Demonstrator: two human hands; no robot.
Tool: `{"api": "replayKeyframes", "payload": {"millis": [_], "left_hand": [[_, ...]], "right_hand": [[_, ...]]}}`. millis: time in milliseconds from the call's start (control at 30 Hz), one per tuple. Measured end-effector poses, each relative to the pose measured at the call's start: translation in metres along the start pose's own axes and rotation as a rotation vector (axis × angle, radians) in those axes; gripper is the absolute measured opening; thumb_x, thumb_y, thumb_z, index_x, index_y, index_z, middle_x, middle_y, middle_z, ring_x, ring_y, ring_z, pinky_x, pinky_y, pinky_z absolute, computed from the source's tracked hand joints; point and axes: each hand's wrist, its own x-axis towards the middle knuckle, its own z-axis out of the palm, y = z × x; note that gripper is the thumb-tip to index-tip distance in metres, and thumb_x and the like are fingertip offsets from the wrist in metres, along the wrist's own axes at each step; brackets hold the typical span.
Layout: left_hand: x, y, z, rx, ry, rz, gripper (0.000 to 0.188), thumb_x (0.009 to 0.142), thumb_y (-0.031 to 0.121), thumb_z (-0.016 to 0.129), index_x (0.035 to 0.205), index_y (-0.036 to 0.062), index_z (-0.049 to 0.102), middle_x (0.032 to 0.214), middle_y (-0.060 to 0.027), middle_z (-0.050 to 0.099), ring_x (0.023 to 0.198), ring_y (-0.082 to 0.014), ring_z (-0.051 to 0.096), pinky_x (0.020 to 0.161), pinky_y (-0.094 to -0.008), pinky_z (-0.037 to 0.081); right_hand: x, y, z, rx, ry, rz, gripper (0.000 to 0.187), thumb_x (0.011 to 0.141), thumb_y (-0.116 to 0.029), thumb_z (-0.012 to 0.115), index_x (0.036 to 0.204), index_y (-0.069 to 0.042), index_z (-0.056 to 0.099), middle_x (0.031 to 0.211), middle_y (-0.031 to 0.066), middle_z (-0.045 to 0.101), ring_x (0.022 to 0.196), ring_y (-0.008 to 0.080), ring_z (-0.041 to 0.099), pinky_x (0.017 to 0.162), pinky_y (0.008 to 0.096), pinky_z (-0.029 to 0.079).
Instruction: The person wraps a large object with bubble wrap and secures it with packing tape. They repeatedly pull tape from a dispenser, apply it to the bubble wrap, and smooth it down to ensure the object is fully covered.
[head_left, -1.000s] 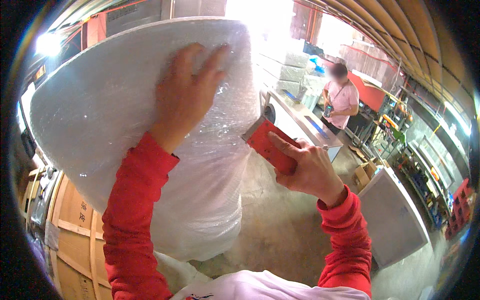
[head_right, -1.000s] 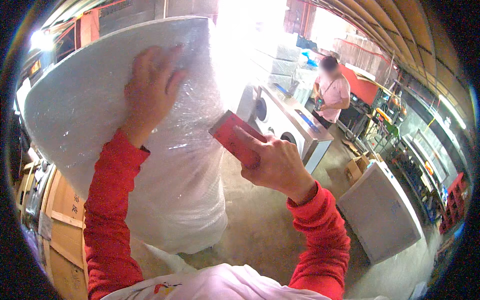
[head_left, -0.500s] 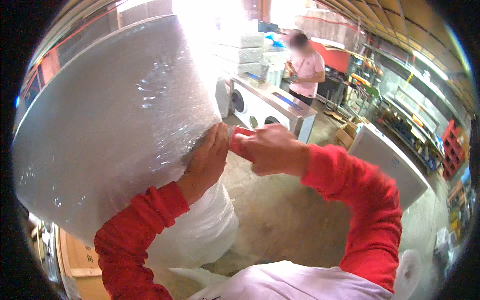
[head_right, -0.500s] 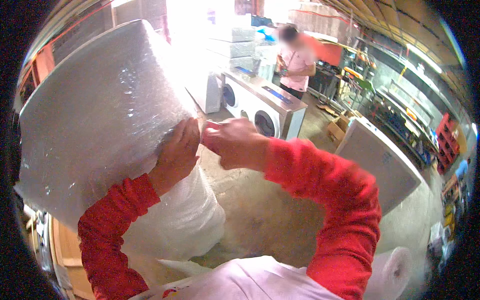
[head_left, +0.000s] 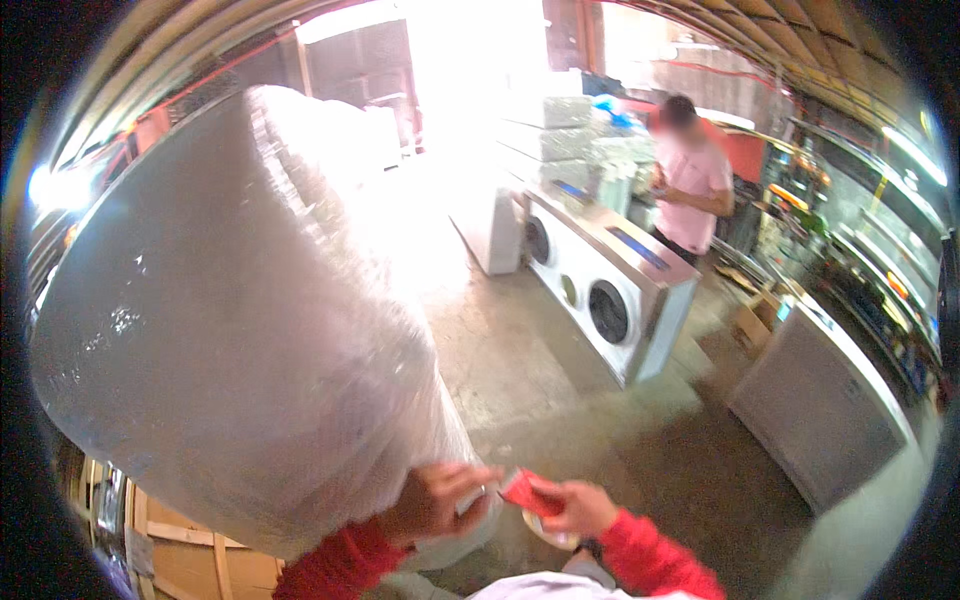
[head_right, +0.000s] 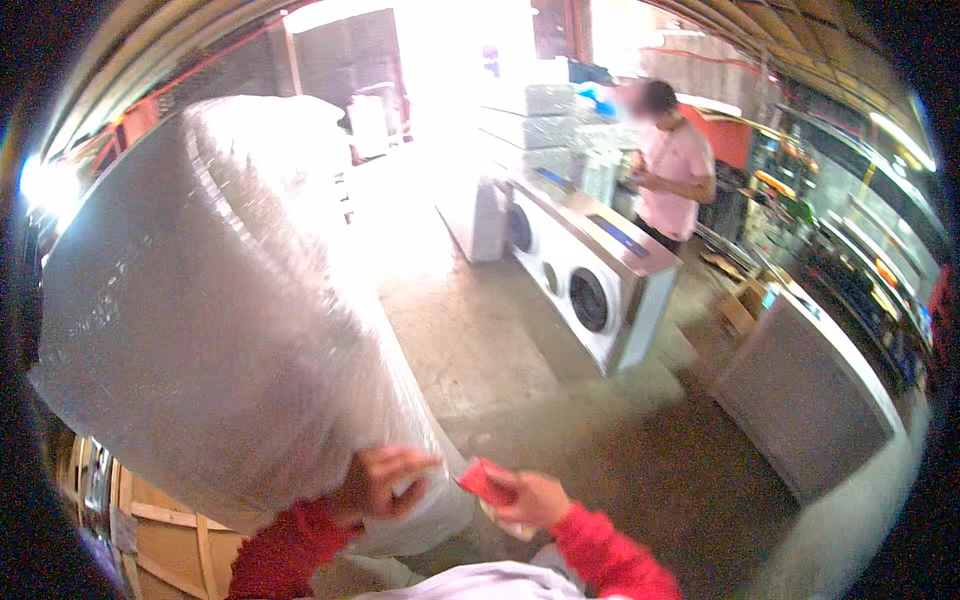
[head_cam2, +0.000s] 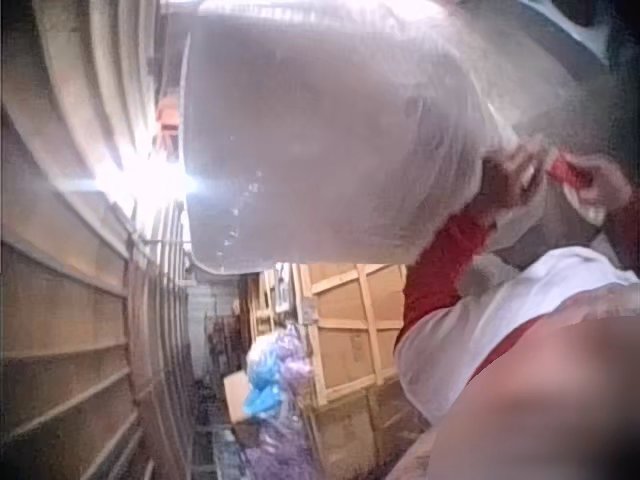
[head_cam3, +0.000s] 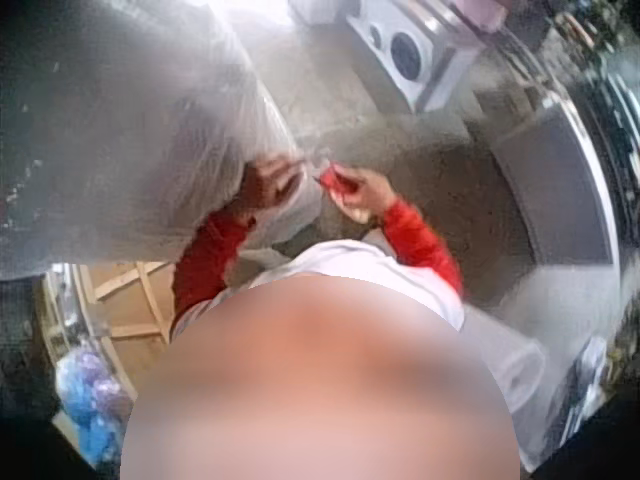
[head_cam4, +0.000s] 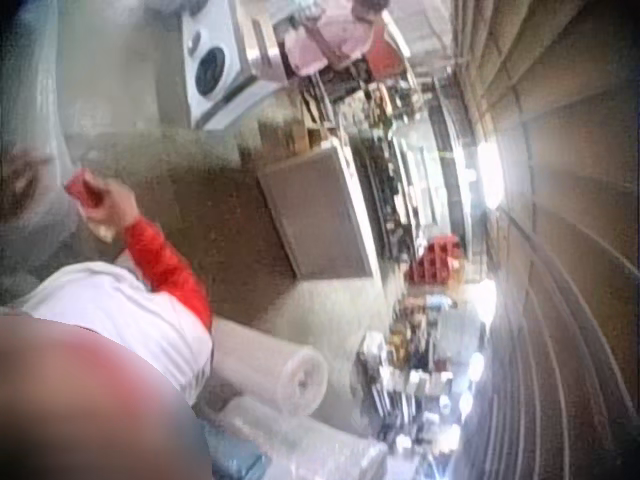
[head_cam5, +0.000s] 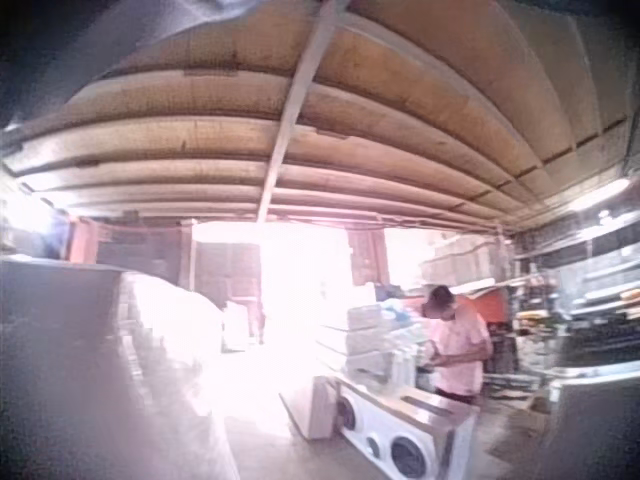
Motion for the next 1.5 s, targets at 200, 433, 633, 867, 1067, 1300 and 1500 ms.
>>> {"api": "replayKeyframes", "payload": {"millis": [200, 433, 633, 867, 1067, 1300, 1500], "left_hand": [[0.021, -0.024, 0.171, -0.244, 0.07, -0.572, 0.024, 0.097, 0.027, 0.07, 0.112, 0.0095, 0.075, 0.085, -0.0121, 0.073, 0.073, -0.0337, 0.071, 0.068, -0.0408, 0.058], [0.143, -0.064, 0.221, -0.267, -0.25, -0.491, 0.03, 0.098, 0.026, 0.069, 0.123, 0.0114, 0.07, 0.098, -0.0099, 0.074, 0.084, -0.0331, 0.071, 0.073, -0.0428, 0.058], [0.163, -0.155, 0.231, -0.107, -0.04, -0.709, 0.027, 0.096, 0.027, 0.07, 0.118, 0.011, 0.073, 0.098, -0.0104, 0.074, 0.082, -0.0316, 0.071, 0.07, -0.0414, 0.057], [0.204, -0.318, 0.249, 0.005, 0.02, -0.772, 0.022, 0.095, 0.025, 0.07, 0.112, 0.0124, 0.076, 0.097, -0.012, 0.074, 0.086, -0.0324, 0.073, 0.075, -0.0416, 0.058], [0.265, -0.456, 0.176, 0.089, 0.307, -0.788, 0.022, 0.092, 0.019, 0.07, 0.113, 0.0124, 0.074, 0.098, -0.0082, 0.075, 0.085, -0.0297, 0.073, 0.072, -0.0395, 0.059], [0.255, -0.518, 0.082, 0.432, 0.489, -1.004, 0.011, 0.089, 0.012, 0.074, 0.099, 0.0119, 0.079, 0.083, -0.0067, 0.075, 0.068, -0.0239, 0.071, 0.061, -0.0349, 0.056], [0.24, -0.58, 0.065, 0.815, 0.646, -1.108, 0.016, 0.087, 0.011, 0.075, 0.103, 0.0114, 0.076, 0.081, -0.0046, 0.074, 0.068, -0.0202, 0.071, 0.061, -0.0337, 0.056]], "right_hand": [[-0.042, 0.138, 0.019, 0.014, 0.314, 0.196, 0.061, 0.078, -0.039, 0.081, 0.136, -0.022, 0.067, 0.082, 0.0211, 0.068, 0.074, 0.0387, 0.07, 0.069, 0.0483, 0.056], [0.056, 0.226, -0.156, -0.233, 0.198, 0.149, 0.083, 0.061, -0.035, 0.083, 0.141, -0.03, 0.063, 0.089, 0.0164, 0.065, 0.075, 0.0364, 0.07, 0.067, 0.0469, 0.058], [0.225, 0.274, -0.218, -0.236, 0.271, -0.195, 0.093, 0.061, -0.027, 0.083, 0.149, -0.025, 0.054, 0.091, 0.0132, 0.065, 0.075, 0.0351, 0.068, 0.065, 0.0455, 0.056], [0.472, 0.246, -0.224, -0.244, 0.143, -0.472, 0.096, 0.063, -0.031, 0.083, 0.152, -0.018, 0.05, 0.09, 0.0107, 0.067, 0.076, 0.0311, 0.07, 0.065, 0.0433, 0.058], [0.632, 0.206, -0.222, -0.212, -0.06, -0.682, 0.091, 0.066, -0.038, 0.084, 0.15, -0.018, 0.053, 0.085, 0.0077, 0.065, 0.071, 0.0282, 0.068, 0.063, 0.0404, 0.057], [0.781, 0.205, -0.163, -0.017, -0.207, -0.632, 0.092, 0.067, -0.042, 0.085, 0.148, -0.013, 0.054, 0.089, 0.0104, 0.069, 0.078, 0.0288, 0.071, 0.07, 0.0412, 0.058], [0.976, 0.146, -0.104, 0.377, -0.339, -0.776, 0.085, 0.068, -0.034, 0.092, 0.14, -0.002, 0.06, 0.111, 0.0174, 0.074, 0.1, 0.0292, 0.074, 0.087, 0.0384, 0.057]]}}
